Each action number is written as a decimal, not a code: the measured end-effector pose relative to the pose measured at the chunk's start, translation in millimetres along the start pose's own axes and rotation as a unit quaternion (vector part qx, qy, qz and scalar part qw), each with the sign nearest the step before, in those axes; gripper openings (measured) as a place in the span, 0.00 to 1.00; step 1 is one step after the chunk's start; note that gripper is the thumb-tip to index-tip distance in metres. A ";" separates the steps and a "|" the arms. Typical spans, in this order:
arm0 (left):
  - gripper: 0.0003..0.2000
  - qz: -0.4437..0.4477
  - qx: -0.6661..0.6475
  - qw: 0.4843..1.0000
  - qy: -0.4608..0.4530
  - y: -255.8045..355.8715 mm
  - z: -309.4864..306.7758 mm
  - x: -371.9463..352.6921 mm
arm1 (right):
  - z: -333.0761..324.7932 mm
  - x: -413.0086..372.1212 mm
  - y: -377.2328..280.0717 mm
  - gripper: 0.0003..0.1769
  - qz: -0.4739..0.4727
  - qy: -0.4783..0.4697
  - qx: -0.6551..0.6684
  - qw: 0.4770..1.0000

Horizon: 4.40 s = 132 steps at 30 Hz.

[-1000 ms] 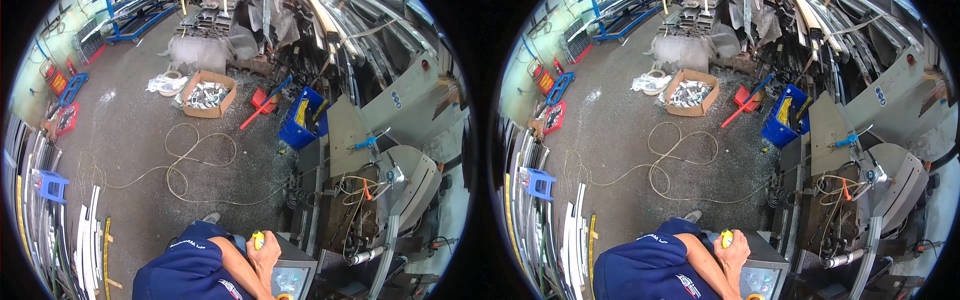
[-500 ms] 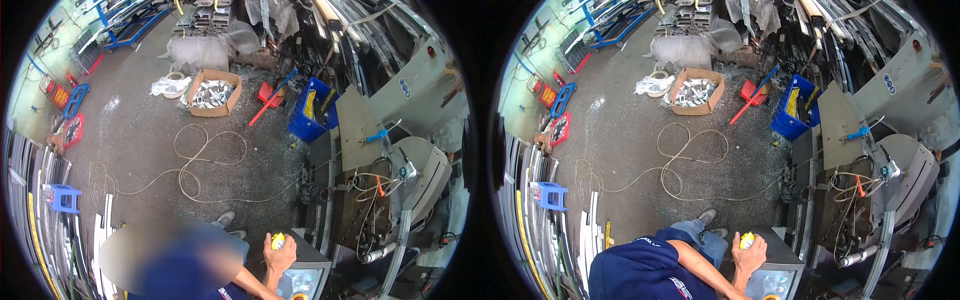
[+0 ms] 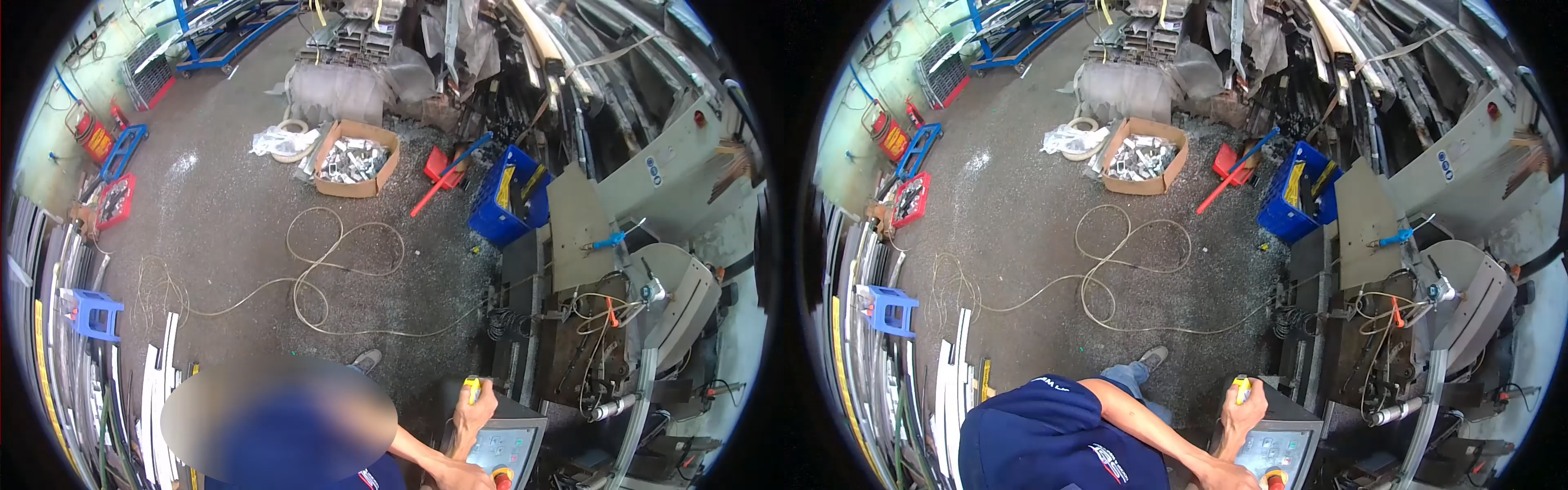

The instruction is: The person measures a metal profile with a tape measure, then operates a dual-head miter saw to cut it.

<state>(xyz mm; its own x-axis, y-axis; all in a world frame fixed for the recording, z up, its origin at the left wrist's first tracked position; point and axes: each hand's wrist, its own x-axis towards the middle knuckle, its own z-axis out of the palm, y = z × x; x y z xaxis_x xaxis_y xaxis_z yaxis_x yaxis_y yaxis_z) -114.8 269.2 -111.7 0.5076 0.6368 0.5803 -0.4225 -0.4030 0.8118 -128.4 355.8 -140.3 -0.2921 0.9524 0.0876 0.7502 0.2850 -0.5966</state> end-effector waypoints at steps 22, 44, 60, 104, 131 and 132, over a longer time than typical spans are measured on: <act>0.13 -0.159 0.393 0.905 -0.041 118.8 -9.5 -253.4 | 129.3 -497.0 155.4 0.23 0.744 -0.159 0.352 0.545; 0.29 -0.637 0.127 0.755 0.089 152.0 -144.2 -594.4 | 198.9 -362.7 -75.0 0.23 0.553 -0.318 0.309 0.706; 0.20 -0.606 0.237 0.638 0.412 354.0 -189.1 -701.1 | 241.3 -257.2 -248.9 0.24 0.507 -0.425 0.278 0.697; 0.24 -0.609 0.276 0.507 0.543 358.5 -500.0 -597.6 | 298.0 83.5 -355.1 0.16 0.325 -0.364 0.300 0.820; 0.20 -0.547 0.057 0.468 0.692 373.5 -593.8 -636.8 | 390.6 188.2 -394.4 0.27 0.472 -0.396 0.354 0.704; 0.19 -0.521 0.062 0.550 0.650 359.3 -595.0 -653.2 | 396.9 191.0 -398.0 0.32 0.456 -0.433 0.321 0.708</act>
<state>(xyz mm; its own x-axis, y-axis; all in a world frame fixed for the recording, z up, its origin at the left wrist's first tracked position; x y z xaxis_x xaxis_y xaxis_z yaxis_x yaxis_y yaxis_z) -1044.9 99.5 -237.4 -0.5738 0.4637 -0.6751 -0.3160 0.6352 0.7048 -718.2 381.2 -202.8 -0.3217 0.2062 -0.9241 0.5183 -0.7784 -0.3541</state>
